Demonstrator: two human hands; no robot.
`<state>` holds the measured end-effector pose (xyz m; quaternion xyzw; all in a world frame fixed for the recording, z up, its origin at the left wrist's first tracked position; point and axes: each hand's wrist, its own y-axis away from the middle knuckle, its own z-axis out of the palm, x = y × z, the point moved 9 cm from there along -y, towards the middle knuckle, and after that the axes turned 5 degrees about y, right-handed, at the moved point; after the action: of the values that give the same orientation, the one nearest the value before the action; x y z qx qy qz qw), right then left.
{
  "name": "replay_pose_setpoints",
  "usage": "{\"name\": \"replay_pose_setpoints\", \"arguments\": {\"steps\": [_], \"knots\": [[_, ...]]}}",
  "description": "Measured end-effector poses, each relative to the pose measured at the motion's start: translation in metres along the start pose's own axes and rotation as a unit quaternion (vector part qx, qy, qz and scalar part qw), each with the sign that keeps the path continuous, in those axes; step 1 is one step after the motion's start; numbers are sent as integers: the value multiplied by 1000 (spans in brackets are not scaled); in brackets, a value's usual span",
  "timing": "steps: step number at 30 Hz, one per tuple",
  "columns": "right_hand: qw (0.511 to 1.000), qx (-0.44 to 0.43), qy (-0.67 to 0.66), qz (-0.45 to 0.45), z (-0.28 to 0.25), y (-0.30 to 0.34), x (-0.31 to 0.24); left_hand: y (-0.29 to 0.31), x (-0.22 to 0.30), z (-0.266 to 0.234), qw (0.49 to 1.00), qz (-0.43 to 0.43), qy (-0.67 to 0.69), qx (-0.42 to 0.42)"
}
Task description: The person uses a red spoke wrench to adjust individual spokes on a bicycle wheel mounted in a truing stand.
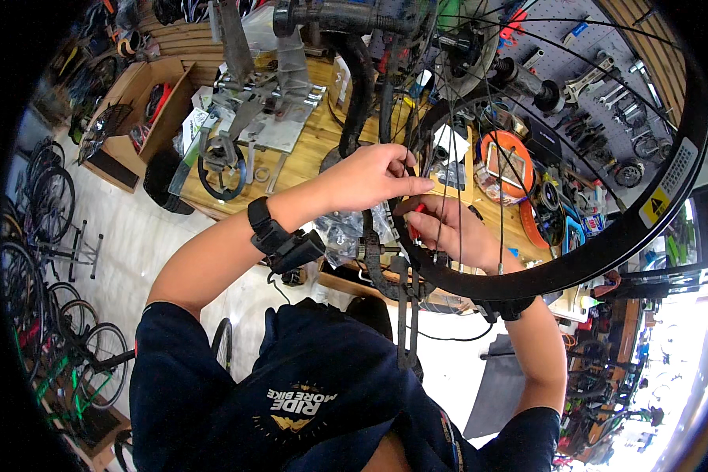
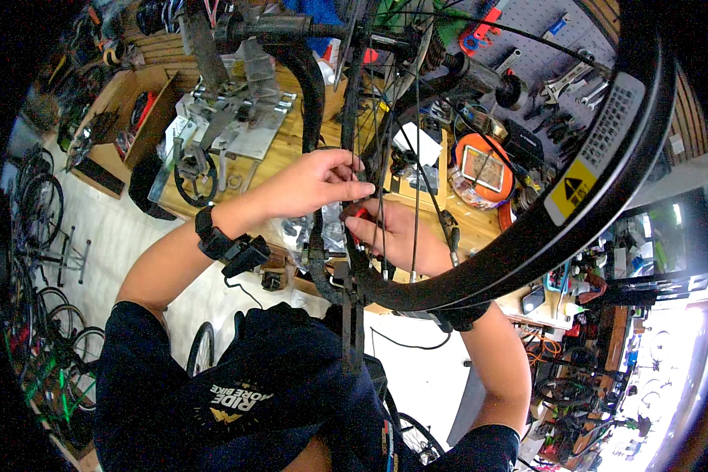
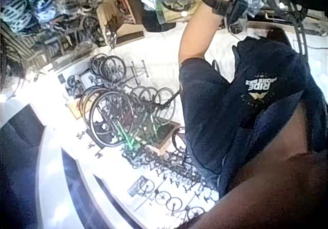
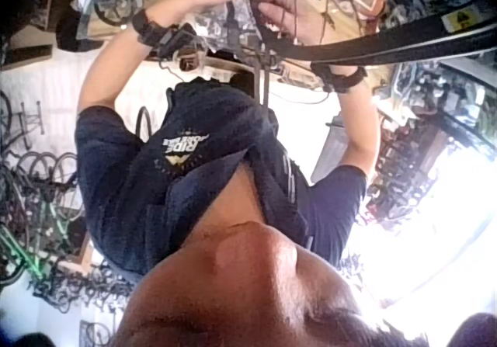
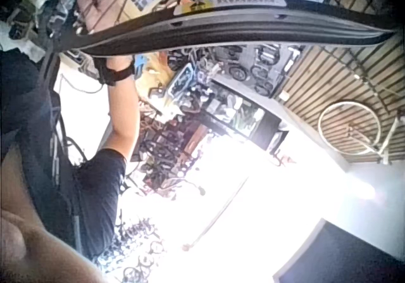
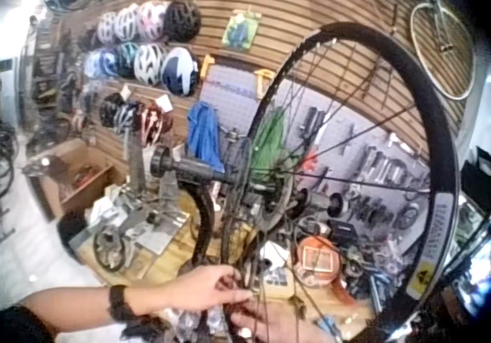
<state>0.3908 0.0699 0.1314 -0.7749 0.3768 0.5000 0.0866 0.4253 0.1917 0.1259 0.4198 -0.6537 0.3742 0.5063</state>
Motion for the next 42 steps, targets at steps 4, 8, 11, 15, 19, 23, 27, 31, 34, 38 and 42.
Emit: {"name": "replay_pose_setpoints", "arguments": {"steps": [4,8,11,15,19,23,27,31,34,38,42], "knots": [[992,37,93,-77,-2,-5,-8,0,0,1,1000,5,12,-4],[989,60,121,-57,0,-2,-13,4,2,0,1000,2,14,0],[994,43,31,-97,-2,-2,-16,4,1,2,1000,-8,27,-6],[993,-20,-112,36,-3,4,4,3,1,1,1000,-4,4,-6],[976,-20,-187,105,-1,10,16,4,6,1,1000,-10,-4,-8],[948,-74,-298,84,2,7,12,5,4,2,1000,-13,8,-2],[936,-120,-330,27,3,12,2,3,11,6,999,-9,24,-31],[916,-131,-377,-41,2,26,-26,11,38,8,998,-40,14,-54],[916,-122,-381,-43,0,30,-32,14,41,14,991,-55,110,-49],[958,-120,-257,46,-3,20,-27,4,17,6,996,-32,51,-59],[991,-67,-108,49,0,-9,8,-11,-11,-2,999,-26,9,-39]]}}
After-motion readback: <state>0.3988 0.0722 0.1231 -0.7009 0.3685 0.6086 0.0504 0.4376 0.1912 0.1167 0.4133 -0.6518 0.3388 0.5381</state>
